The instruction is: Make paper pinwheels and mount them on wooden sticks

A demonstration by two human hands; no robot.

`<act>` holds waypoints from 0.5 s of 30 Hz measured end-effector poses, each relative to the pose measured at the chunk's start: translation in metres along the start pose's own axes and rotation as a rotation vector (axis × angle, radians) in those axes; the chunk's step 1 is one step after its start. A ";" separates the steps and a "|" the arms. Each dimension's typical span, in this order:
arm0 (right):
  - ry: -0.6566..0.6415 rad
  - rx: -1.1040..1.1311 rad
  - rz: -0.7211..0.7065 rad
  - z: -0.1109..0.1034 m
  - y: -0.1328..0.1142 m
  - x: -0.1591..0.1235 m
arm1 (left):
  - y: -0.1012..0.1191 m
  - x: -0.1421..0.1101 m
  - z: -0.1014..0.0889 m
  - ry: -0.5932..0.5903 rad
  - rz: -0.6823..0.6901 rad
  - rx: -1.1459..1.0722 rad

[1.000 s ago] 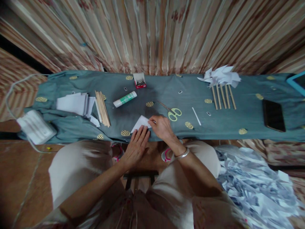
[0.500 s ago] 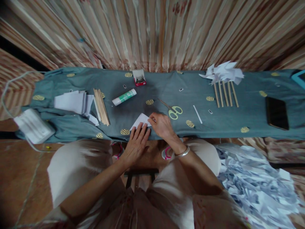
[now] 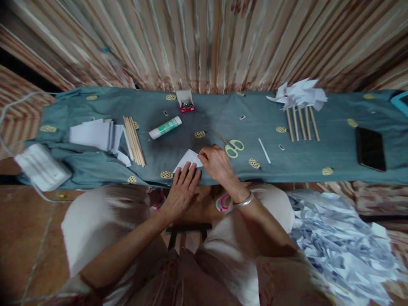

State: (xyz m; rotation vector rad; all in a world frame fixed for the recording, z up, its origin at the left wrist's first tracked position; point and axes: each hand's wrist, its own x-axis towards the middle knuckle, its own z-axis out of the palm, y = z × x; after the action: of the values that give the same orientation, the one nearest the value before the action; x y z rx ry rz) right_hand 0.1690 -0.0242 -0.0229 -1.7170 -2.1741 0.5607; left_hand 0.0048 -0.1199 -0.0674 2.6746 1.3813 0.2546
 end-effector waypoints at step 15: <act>0.079 0.023 -0.080 0.010 0.002 0.000 | 0.001 0.001 0.001 -0.020 -0.020 -0.009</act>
State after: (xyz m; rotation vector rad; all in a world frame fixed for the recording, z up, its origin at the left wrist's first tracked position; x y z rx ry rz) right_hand 0.1664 -0.0245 -0.0324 -1.6043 -2.1623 0.4875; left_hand 0.0062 -0.1194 -0.0678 2.6473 1.3977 0.2312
